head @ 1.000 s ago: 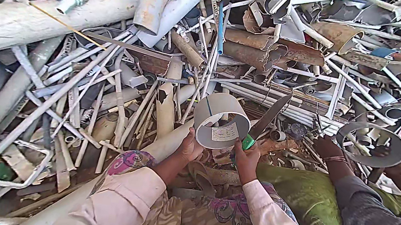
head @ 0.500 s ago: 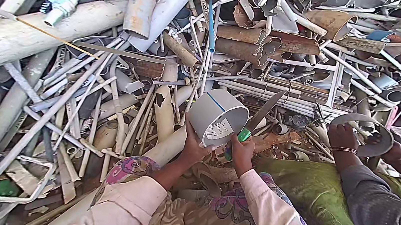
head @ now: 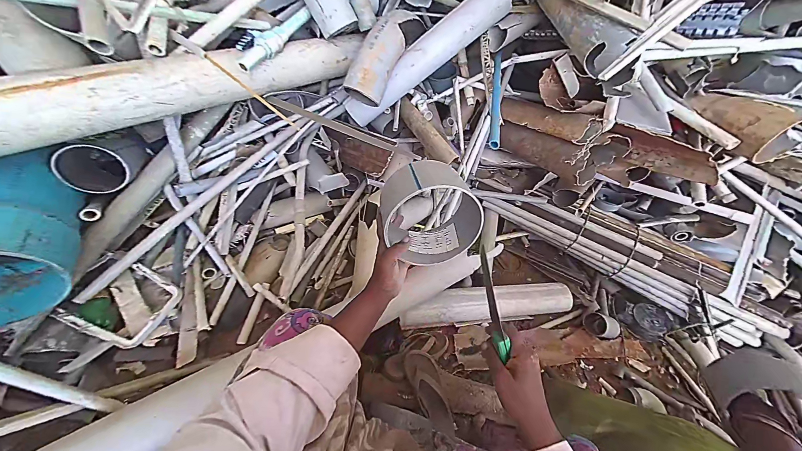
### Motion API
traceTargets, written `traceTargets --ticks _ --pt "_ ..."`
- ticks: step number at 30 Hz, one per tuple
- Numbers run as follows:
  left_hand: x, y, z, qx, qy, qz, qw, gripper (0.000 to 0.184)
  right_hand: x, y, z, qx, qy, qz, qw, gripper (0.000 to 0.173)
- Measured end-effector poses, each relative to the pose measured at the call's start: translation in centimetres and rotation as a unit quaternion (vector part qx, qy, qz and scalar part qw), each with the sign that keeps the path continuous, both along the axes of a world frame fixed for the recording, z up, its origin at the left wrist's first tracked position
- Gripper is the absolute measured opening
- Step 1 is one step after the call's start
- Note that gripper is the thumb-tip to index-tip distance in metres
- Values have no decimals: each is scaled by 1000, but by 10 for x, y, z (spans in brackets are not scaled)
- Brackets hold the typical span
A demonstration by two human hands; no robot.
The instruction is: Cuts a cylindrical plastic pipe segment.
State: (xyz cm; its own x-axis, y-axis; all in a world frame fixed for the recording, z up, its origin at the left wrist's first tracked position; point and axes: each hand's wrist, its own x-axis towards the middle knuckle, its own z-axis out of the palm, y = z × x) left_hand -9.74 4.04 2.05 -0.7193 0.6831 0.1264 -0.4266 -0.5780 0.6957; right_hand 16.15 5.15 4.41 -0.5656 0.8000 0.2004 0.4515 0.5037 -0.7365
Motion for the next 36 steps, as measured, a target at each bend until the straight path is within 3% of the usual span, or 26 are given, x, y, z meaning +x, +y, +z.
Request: traceTargets --ticks 2,5,9,13,16,25,29,36 --pt "-6 6 -7 15 -3 25 1000 63 3 -4 -3 -35 -82 24 996 30" --pt "-10 10 -12 4 -2 71 997 65 3 -10 -9 -127 -149 54 979 40" --pt "0 8 -14 -37 17 88 995 66 -4 -16 -14 -205 -135 102 964 44" --pt "10 8 -19 -7 114 53 992 85 -23 -30 -7 -273 -45 91 957 33" --pt "18 7 -20 6 136 19 990 92 -37 -38 3 -261 -44 83 961 31" --pt "28 1 -19 -22 100 -24 994 83 -70 -56 38 -207 -232 102 945 35" --pt "22 0 -23 -3 111 -60 992 99 -74 -63 53 -190 -320 109 922 39" --pt "34 -7 -30 -17 114 -92 989 78 -78 -80 54 -193 -383 86 899 40"
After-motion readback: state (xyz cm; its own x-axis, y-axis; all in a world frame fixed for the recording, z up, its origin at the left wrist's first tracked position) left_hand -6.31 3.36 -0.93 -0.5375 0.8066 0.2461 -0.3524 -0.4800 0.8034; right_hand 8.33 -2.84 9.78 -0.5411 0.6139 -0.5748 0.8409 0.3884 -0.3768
